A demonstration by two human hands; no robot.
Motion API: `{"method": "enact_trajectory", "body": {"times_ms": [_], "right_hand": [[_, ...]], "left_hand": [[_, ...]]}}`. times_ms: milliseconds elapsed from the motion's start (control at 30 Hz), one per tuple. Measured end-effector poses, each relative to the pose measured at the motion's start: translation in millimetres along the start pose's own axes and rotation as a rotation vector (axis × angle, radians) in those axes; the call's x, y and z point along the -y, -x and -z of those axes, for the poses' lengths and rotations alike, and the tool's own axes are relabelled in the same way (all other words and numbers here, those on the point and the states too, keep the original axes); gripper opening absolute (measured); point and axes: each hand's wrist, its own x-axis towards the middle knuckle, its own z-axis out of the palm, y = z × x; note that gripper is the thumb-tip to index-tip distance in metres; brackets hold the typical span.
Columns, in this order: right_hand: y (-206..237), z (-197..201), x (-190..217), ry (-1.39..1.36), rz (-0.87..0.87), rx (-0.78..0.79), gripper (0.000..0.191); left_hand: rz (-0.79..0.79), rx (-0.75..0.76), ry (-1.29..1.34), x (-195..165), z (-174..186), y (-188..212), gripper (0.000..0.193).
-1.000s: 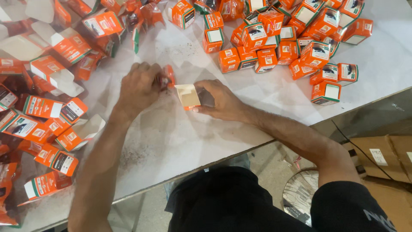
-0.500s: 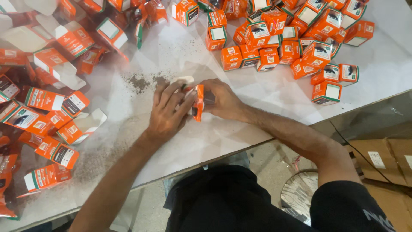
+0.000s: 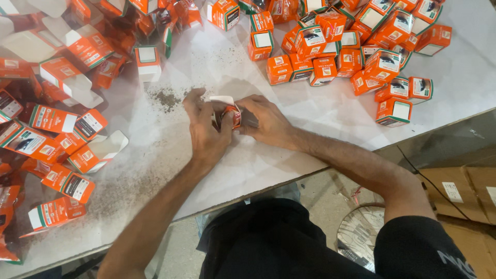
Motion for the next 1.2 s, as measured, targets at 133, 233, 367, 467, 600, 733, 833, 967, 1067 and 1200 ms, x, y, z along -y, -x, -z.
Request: {"method": "enact_trajectory", "body": {"times_ms": [133,233,367,467,600,733,833,967,1067,1200], "right_hand": [[1.9,-2.5,1.2,0.009,-0.004,-0.051,0.070],[3.4,-4.0,1.8,-0.159,-0.022,-0.074,0.070],[3.7,-4.3,2.5,0.117,0.225,-0.096,0.059],[2.9,-4.8,4.1,0.215,0.313,-0.124,0.055],[0.6,-2.1,5.4,0.179,0.303,-0.111,0.054],[-1.1,-1.5,8.5,0.159,0.292,-0.109,0.054],[0.1,-3.5,9.7,0.099,0.216,-0.117,0.048],[2.4,-5.8,4.0,0.022,0.153,-0.117,0.050],[6.5,-7.5,-1.3,-0.040,0.037,-0.086,0.054],[5.8,-9.7,-2.3,-0.010,0.016,-0.072,0.058]], "left_hand": [[0.367,0.062,0.110,7.9,2.1,-1.3,0.049],[0.434,0.159,0.336,16.1,-2.7,-7.9,0.026],[0.389,0.151,0.466,21.6,-4.3,-10.0,0.027],[0.501,0.297,0.627,25.7,11.6,-9.9,0.032],[0.668,0.332,0.888,31.5,31.2,-18.9,0.021],[0.555,0.351,0.546,27.0,24.0,-27.6,0.018],[0.244,0.319,0.398,19.7,18.1,-26.8,0.018],[-0.290,0.206,0.132,11.6,24.9,-6.4,0.029],[-0.386,0.266,0.032,12.3,29.7,-0.2,0.039],[-0.286,0.209,0.077,16.1,25.4,0.5,0.026]]}}
